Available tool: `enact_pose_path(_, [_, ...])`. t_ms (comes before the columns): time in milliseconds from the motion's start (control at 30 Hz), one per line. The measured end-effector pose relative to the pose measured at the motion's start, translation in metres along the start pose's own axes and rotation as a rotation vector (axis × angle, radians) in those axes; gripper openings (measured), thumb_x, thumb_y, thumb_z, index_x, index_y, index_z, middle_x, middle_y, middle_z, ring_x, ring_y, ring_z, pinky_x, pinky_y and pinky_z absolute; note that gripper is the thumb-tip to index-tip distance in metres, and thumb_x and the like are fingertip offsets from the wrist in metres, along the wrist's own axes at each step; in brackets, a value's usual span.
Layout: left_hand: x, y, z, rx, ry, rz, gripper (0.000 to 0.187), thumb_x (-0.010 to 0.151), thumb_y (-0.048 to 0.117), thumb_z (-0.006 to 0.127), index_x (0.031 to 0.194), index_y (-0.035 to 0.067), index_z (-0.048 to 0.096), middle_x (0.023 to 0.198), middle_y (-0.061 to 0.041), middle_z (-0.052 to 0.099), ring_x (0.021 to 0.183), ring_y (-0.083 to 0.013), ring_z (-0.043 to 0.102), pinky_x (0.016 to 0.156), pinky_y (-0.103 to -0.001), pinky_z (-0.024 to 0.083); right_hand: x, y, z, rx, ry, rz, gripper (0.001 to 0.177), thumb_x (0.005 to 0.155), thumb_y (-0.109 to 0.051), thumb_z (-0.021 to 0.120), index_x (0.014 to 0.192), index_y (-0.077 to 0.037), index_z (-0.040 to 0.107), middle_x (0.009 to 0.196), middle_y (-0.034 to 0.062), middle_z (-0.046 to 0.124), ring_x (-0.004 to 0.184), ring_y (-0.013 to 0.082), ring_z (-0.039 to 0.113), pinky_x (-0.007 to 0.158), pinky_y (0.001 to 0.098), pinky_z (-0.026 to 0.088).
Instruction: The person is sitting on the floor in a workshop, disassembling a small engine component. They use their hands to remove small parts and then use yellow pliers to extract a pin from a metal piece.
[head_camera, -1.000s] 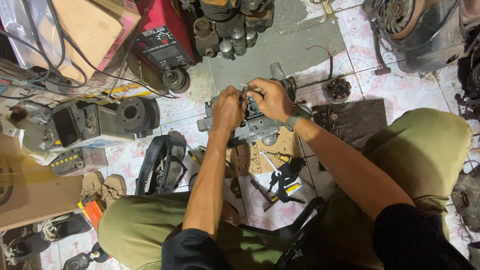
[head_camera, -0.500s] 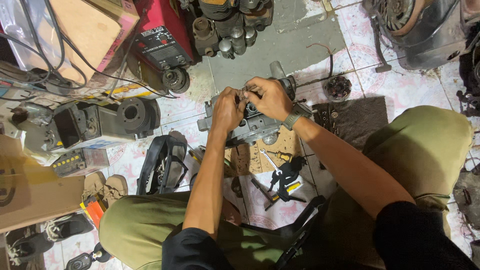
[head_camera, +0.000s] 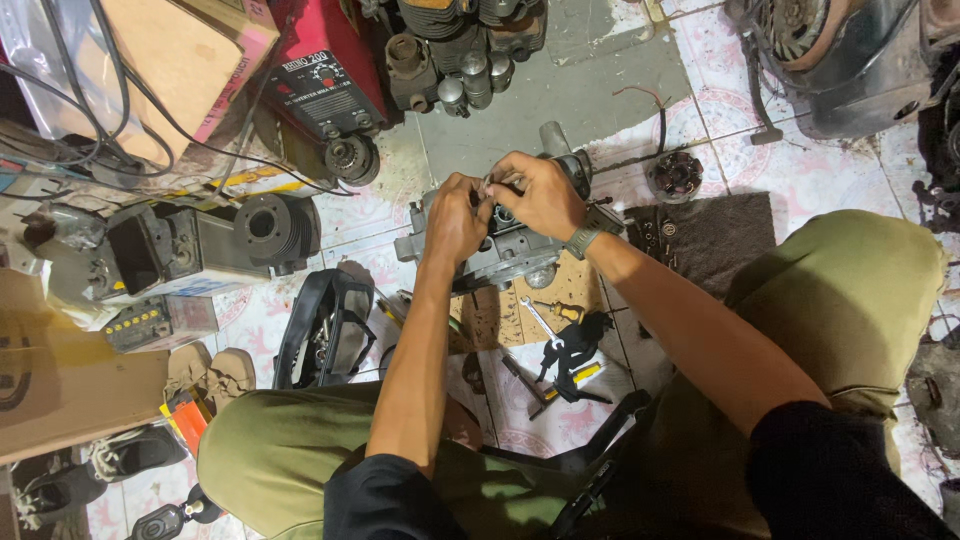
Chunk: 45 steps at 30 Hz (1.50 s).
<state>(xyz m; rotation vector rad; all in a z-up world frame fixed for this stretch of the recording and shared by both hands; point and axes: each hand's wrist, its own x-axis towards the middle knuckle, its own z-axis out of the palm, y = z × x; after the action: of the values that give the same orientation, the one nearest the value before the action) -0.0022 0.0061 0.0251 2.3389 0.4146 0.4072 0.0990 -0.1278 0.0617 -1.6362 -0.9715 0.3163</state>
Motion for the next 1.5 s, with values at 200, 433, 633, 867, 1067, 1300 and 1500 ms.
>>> enact_pose_path(200, [0.001, -0.006, 0.0, 0.027, -0.015, 0.007, 0.018, 0.077, 0.014, 0.072, 0.088, 0.004, 0.063, 0.082, -0.015, 0.058, 0.085, -0.0367, 0.059, 0.075, -0.044, 0.049, -0.002, -0.001, 0.002, -0.006, 0.001, 0.039, 0.011, 0.081, 0.001, 0.063, 0.087, -0.007, 0.068, 0.071, 0.0117, 0.069, 0.069, 0.0263, 0.068, 0.059, 0.035, 0.052])
enact_pose_path(433, [0.001, -0.009, 0.003, 0.015, 0.003, 0.013, 0.018, 0.077, 0.015, 0.072, 0.088, 0.004, 0.063, 0.079, -0.013, 0.056, 0.081, -0.0352, 0.059, 0.073, -0.043, 0.049, 0.0, 0.006, 0.003, 0.02, -0.027, 0.036, 0.016, 0.083, 0.002, 0.061, 0.091, -0.009, 0.069, 0.073, 0.0088, 0.07, 0.075, 0.0224, 0.068, 0.07, 0.034, 0.051])
enact_pose_path(633, [0.0, -0.003, -0.001, 0.012, 0.004, 0.002, 0.019, 0.077, 0.015, 0.072, 0.088, 0.004, 0.062, 0.08, -0.013, 0.057, 0.083, -0.0347, 0.059, 0.075, -0.043, 0.049, -0.001, 0.009, 0.004, 0.013, -0.019, 0.05, 0.015, 0.083, 0.001, 0.062, 0.092, -0.008, 0.07, 0.076, 0.0103, 0.07, 0.079, 0.0229, 0.068, 0.073, 0.034, 0.05])
enact_pose_path(867, [0.006, 0.035, -0.024, -0.016, 0.041, 0.124, 0.014, 0.082, 0.015, 0.07, 0.089, 0.005, 0.061, 0.079, -0.012, 0.058, 0.081, -0.0338, 0.061, 0.073, -0.042, 0.05, 0.005, -0.009, -0.011, 0.062, -0.007, 0.05, 0.009, 0.087, -0.001, 0.061, 0.094, -0.004, 0.065, 0.078, 0.0129, 0.069, 0.072, 0.0183, 0.066, 0.067, 0.0312, 0.051])
enact_pose_path(1067, [0.014, 0.081, -0.038, -0.157, -0.087, 0.121, 0.013, 0.085, 0.016, 0.067, 0.092, 0.008, 0.059, 0.076, -0.008, 0.063, 0.072, -0.0277, 0.061, 0.066, -0.038, 0.047, 0.01, -0.032, -0.052, -0.082, -0.069, 0.006, 0.011, 0.095, -0.006, 0.055, 0.103, 0.0, 0.059, 0.079, 0.0117, 0.067, 0.063, 0.017, 0.063, 0.051, 0.024, 0.049])
enact_pose_path(1300, [0.02, 0.135, -0.011, -0.353, -0.219, 0.185, 0.021, 0.087, 0.011, 0.064, 0.104, 0.011, 0.051, 0.071, 0.004, 0.054, 0.066, -0.0139, 0.05, 0.068, -0.029, 0.043, -0.026, -0.07, -0.124, -0.055, -0.012, 0.272, 0.015, 0.092, -0.008, 0.053, 0.106, -0.009, 0.054, 0.086, 0.0046, 0.066, 0.08, 0.0112, 0.063, 0.066, 0.0254, 0.049])
enact_pose_path(1500, [0.022, 0.147, 0.054, -0.528, -0.186, 0.128, 0.016, 0.079, 0.009, 0.072, 0.093, 0.013, 0.065, 0.075, -0.003, 0.071, 0.068, -0.0139, 0.068, 0.066, -0.028, 0.052, -0.072, -0.056, -0.156, -0.193, -0.049, 0.39, 0.01, 0.093, -0.008, 0.058, 0.097, 0.001, 0.059, 0.081, 0.0196, 0.065, 0.077, 0.0313, 0.066, 0.066, 0.0464, 0.05])
